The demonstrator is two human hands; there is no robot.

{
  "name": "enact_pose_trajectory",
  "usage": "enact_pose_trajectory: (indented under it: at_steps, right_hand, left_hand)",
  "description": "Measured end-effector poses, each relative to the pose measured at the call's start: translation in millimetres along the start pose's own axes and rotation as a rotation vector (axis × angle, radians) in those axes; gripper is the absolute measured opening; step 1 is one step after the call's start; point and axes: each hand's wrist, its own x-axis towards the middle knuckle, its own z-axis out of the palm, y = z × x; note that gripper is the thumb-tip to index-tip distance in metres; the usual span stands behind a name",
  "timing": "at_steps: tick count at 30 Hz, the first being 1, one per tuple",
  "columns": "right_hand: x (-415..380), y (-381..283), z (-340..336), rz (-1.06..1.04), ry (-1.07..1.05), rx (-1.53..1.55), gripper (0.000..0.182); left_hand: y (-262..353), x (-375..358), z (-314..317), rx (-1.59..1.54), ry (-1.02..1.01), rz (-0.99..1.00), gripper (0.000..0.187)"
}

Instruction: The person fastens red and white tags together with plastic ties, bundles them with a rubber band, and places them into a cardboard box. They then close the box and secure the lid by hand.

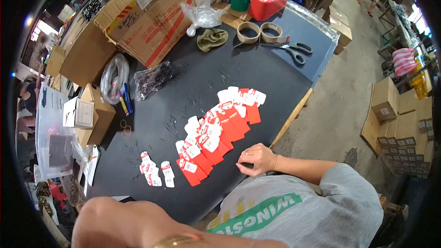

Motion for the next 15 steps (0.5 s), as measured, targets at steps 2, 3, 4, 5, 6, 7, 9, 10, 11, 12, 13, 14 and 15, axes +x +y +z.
enact_pose_trajectory:
  at_steps: [2, 3, 4, 5, 6, 7, 9, 10, 11, 12, 13, 14, 15]
  right_hand:
    - [-1, -1, 1, 0.013, 0.010, 0.001, 0.018]
    - [0, -2, 0, 0.006, 0.013, -0.001, 0.018]
    - [0, -3, -1, 0.001, 0.017, -0.004, 0.018]
    - [1, -3, -2, -0.003, 0.021, -0.006, 0.018]
    - [1, -3, -2, 0.007, 0.010, -0.004, 0.018]
    - [0, -3, -2, 0.019, -0.002, 0.000, 0.018]
    - [0, -3, -2, 0.013, 0.018, 0.002, 0.018]
    - [0, -3, -2, 0.010, 0.031, 0.004, 0.018]
    - [-1, -3, -1, 0.010, 0.035, 0.013, 0.018]
    - [-2, -2, -1, 0.010, 0.027, 0.008, 0.019]
    - [-2, -1, 0, 0.010, 0.020, 0.000, 0.021]
    - [-1, 0, -1, 0.008, 0.022, 0.005, 0.021]
    - [-1, 0, -2, 0.012, 0.009, 0.018, 0.022]
  left_hand:
    - [4, -2, 4, 0.010, 0.027, -0.004, 0.020]
    - [5, -6, 7, 0.013, 0.047, 0.003, 0.020]
    - [7, -9, 6, 0.019, 0.073, 0.010, 0.020]
    - [9, -11, 6, 0.034, 0.102, 0.010, 0.020]
    - [10, -15, 6, 0.042, 0.142, 0.018, 0.021]
    - [10, -18, 4, 0.067, 0.201, 0.025, 0.021]
    - [8, -32, 2, 0.132, 0.380, 0.086, 0.021]
    - [2, -42, -5, 0.257, 0.516, 0.200, 0.018]
    - [-5, -57, -12, 0.382, 0.653, 0.315, 0.016]
    - [-12, -73, -19, 0.512, 0.788, 0.432, 0.017]
    - [-25, -100, -27, 0.787, 1.091, 0.515, 0.020]
    - [-38, -126, -38, 1.127, 1.299, 0.521, 0.023]
    - [-46, -170, -44, 1.562, 1.383, 0.319, 0.024]
